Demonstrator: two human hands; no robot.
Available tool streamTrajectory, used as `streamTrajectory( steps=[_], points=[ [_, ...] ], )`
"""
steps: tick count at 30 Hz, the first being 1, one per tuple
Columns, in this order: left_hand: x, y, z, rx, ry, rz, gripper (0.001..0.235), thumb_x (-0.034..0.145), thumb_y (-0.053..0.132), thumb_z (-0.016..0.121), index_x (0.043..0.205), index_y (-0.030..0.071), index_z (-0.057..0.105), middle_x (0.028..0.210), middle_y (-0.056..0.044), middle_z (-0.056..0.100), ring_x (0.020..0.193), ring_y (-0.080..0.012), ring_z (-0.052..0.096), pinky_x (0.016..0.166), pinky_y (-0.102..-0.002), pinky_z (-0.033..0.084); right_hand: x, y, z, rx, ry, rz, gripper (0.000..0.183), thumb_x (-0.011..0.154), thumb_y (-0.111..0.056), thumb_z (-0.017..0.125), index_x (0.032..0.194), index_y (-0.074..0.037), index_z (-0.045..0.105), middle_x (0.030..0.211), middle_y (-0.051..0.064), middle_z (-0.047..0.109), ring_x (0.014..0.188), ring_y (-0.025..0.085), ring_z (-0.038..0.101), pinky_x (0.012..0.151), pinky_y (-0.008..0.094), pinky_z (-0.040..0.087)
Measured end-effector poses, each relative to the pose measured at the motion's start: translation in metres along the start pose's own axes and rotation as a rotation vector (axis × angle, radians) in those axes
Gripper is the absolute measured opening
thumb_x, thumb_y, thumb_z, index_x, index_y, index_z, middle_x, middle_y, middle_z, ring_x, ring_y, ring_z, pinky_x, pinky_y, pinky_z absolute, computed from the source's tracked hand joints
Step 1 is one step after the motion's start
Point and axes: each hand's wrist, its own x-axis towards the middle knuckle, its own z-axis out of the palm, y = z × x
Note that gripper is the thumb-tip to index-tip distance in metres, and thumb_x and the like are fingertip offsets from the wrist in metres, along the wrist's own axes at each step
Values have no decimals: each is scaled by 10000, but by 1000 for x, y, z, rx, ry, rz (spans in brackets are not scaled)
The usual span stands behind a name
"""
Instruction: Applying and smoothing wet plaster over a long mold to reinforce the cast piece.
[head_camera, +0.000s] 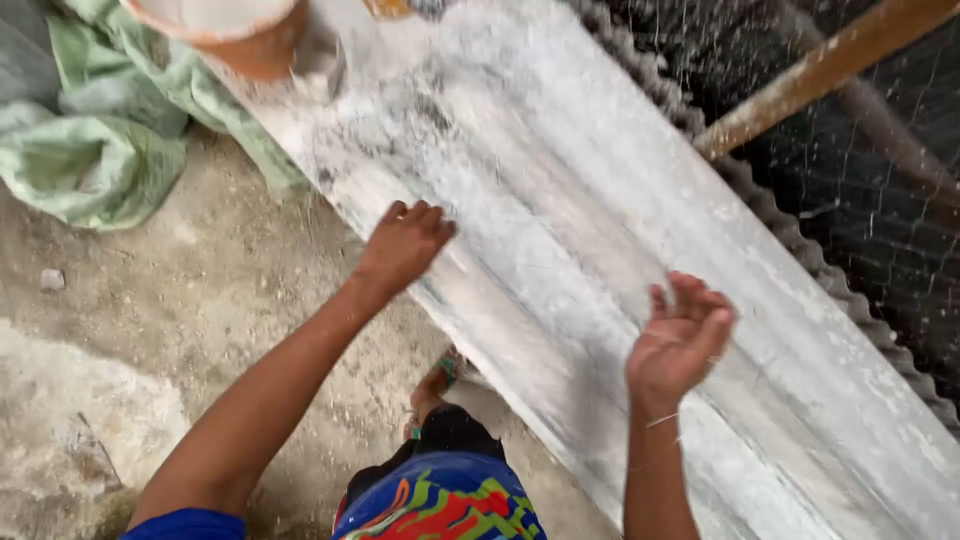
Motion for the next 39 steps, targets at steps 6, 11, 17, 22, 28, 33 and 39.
streamTrajectory(
  steps=[6, 11, 17, 22, 28, 33, 39],
  points=[
    [45, -12, -113, 73, -608, -419, 852, 877, -37, 676, 1618, 231, 354, 1696, -231, 232, 1587, -387, 130, 1238, -662, 50, 130, 37, 109, -175, 33, -454, 342, 1075, -350, 448, 919, -97, 617, 704, 111, 601, 547, 211, 633, 612, 312, 552],
    [89, 93, -131, -920, -19, -234, 474, 1066, 343, 520, 1488, 132, 480, 1619, -261, 345, 1515, -504, 290, 1223, -653, 231, 168, 183, 129, -2172, -956, -120, 190, 961, -231, 622, 1116, -178, 718, 1093, 119, 698, 1093, 360, 659, 874, 607, 479],
    [166, 78, -25, -987, 298, 262, 430, 1099, 464, 357, 1243, 226, 686, 1539, -124, 502, 1486, -390, 414, 1224, -644, 259, 155, 155, 82, -2367, -1054, 309, 511, 774, -165, 852, 1264, -184, 706, 1219, 160, 694, 1215, 390, 605, 1013, 647, 406],
    [159, -62, 54, -536, -487, -337, 787, 1048, 685, 108, 1508, 217, 541, 1697, -233, 164, 1566, -482, 30, 1235, -658, 54, 147, 44, 182, -1831, -1115, 640, 670, 899, -382, 732, 1509, -190, 531, 1401, 193, 667, 1357, 397, 580, 1141, 538, 455],
    [58, -174, 81, -1093, 799, -1057, 548, 956, -123, 612, 1412, -45, 318, 1295, -191, 315, 1069, -299, 592, 876, -326, 563, 93, 23, 159, -1439, -759, 509, 466, 946, -282, 697, 1372, -94, 670, 1513, 270, 528, 1426, 493, 454, 1154, 571, 427],
    [60, -241, 160, -1027, 254, -1650, 589, 849, 547, 707, 1398, 365, 598, 1134, -103, 661, 1127, -277, 683, 1010, -373, 550, 45, 82, 186, -932, -582, 614, 603, 972, -173, 677, 1523, -30, 478, 1535, 270, 489, 1453, 459, 399, 1165, 561, 392],
    [52, -200, 93, -800, 745, -960, 455, 938, -42, 680, 1372, 91, 697, 822, -93, 680, 781, -200, 612, 802, -368, 461, -14, 109, 239, -697, -526, 560, 469, 982, -94, 630, 1442, -29, 573, 1427, 215, 629, 1381, 347, 544, 1092, 482, 487]
  ],
)
